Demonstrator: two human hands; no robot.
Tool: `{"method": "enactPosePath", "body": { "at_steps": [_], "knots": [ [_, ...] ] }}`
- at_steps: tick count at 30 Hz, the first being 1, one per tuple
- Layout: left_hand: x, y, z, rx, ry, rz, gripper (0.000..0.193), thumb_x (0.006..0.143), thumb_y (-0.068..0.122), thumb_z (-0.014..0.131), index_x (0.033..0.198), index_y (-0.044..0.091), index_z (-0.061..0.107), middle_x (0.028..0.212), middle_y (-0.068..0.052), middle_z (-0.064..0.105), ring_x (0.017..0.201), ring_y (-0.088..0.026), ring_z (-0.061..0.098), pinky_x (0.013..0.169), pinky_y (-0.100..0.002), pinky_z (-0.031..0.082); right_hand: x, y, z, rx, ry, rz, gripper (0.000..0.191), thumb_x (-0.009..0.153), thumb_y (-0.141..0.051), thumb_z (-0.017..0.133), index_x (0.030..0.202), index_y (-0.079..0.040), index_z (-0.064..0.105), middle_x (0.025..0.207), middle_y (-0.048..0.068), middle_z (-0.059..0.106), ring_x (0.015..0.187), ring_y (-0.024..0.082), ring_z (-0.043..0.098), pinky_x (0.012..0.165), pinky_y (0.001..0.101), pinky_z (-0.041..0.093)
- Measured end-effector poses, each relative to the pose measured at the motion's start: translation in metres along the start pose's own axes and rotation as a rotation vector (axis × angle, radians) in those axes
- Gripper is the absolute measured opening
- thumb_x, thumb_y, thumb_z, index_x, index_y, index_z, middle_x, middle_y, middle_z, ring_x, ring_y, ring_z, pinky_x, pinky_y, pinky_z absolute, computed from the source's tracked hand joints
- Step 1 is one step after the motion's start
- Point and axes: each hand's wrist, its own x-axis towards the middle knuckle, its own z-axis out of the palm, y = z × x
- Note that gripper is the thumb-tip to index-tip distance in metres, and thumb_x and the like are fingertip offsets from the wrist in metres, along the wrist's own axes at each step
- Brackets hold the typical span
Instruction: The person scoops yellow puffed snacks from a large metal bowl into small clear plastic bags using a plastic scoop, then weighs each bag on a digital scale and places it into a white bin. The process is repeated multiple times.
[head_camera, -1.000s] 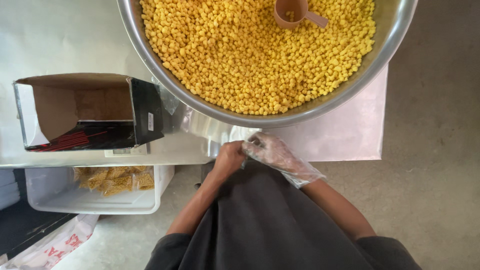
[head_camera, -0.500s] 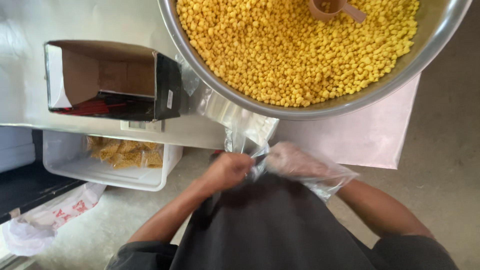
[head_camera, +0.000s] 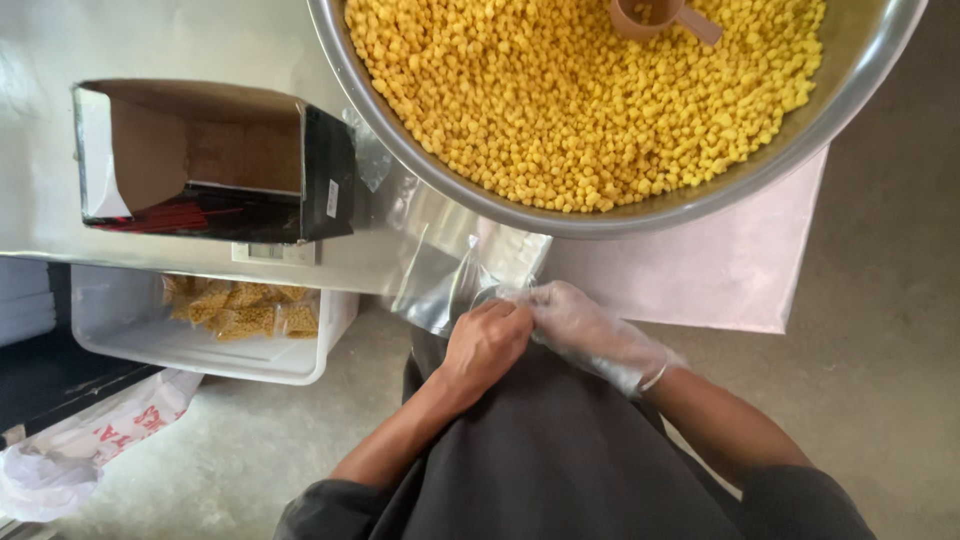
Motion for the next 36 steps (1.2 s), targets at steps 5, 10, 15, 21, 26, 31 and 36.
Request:
{"method": "enactPosePath", "body": {
  "at_steps": [5, 10, 15, 21, 26, 31, 36],
  "knots": [
    [0.002, -0.005, -0.001, 0.106, -0.06, 0.081, 0.015, 0.078, 0.0, 0.069, 0.075, 0.007, 0.056, 0.071, -0.009, 0.058, 0.074, -0.029, 0.064, 0.065, -0.043, 0.053, 0.013, -0.014, 0.01, 1.099, 0.172, 0.226, 0.036, 0.108, -0.032, 0.066, 0.117, 0.002, 0.063, 0.101, 0.007, 0.066, 0.089, 0.018, 0.064, 0.085, 0.0306, 0.055],
    [0.01, -0.009, -0.006, 0.012, 0.068, 0.009, 0.021, 0.081, 0.003, 0.073, 0.072, 0.005, 0.054, 0.072, -0.009, 0.059, 0.074, -0.03, 0.062, 0.066, -0.043, 0.053, -0.003, -0.024, 0.01, 1.243, -0.205, 0.24, 0.041, 0.093, -0.012, 0.053, 0.13, 0.006, 0.056, 0.124, 0.012, 0.065, 0.116, 0.019, 0.065, 0.103, 0.0293, 0.054],
    [0.002, -0.007, 0.004, -0.048, 0.037, 0.082, 0.015, 0.079, -0.002, 0.069, 0.075, 0.006, 0.057, 0.075, -0.009, 0.059, 0.076, -0.028, 0.064, 0.067, -0.041, 0.054, -0.008, -0.026, 0.001, 0.921, -0.285, 0.146, 0.05, 0.104, -0.009, 0.048, 0.153, -0.001, 0.044, 0.139, 0.018, 0.058, 0.119, 0.02, 0.059, 0.1, 0.0298, 0.05],
    [-0.013, 0.019, 0.026, -0.015, -0.05, 0.286, 0.015, 0.077, 0.003, 0.07, 0.076, 0.007, 0.055, 0.076, -0.009, 0.057, 0.074, -0.027, 0.063, 0.065, -0.041, 0.053, 0.045, -0.037, 0.045, 0.777, -0.266, 0.129, 0.046, 0.108, -0.014, 0.049, 0.15, 0.002, 0.045, 0.135, 0.018, 0.062, 0.119, 0.022, 0.062, 0.1, 0.0313, 0.051],
    [-0.01, 0.035, -0.008, 0.008, -0.22, 0.232, 0.018, 0.087, 0.02, 0.076, 0.092, 0.009, 0.062, 0.092, -0.009, 0.062, 0.088, -0.029, 0.064, 0.077, -0.043, 0.053, 0.063, -0.018, 0.056, 0.875, -0.37, -0.052, 0.038, 0.109, -0.02, 0.057, 0.141, 0.0, 0.051, 0.133, 0.014, 0.063, 0.128, 0.024, 0.062, 0.112, 0.0337, 0.052],
    [0.005, 0.019, -0.054, 0.457, -0.123, 0.413, 0.089, 0.058, 0.049, 0.075, 0.138, 0.018, 0.054, 0.136, -0.016, 0.06, 0.123, -0.036, 0.06, 0.102, -0.056, 0.045, 0.033, 0.002, 0.046, 0.67, -0.537, 0.05, 0.04, 0.103, -0.02, 0.059, 0.14, -0.006, 0.054, 0.129, 0.015, 0.066, 0.121, 0.026, 0.064, 0.104, 0.0376, 0.053],
    [0.03, 0.003, -0.074, 0.324, -0.531, 0.086, 0.082, 0.079, 0.042, 0.085, 0.147, 0.018, 0.046, 0.131, -0.009, 0.059, 0.119, -0.03, 0.059, 0.1, -0.048, 0.046, 0.016, -0.002, 0.019, 0.255, -0.637, -0.157, 0.041, 0.1, -0.018, 0.063, 0.138, -0.005, 0.059, 0.128, 0.017, 0.068, 0.119, 0.028, 0.065, 0.101, 0.0419, 0.053]
  ]
}}
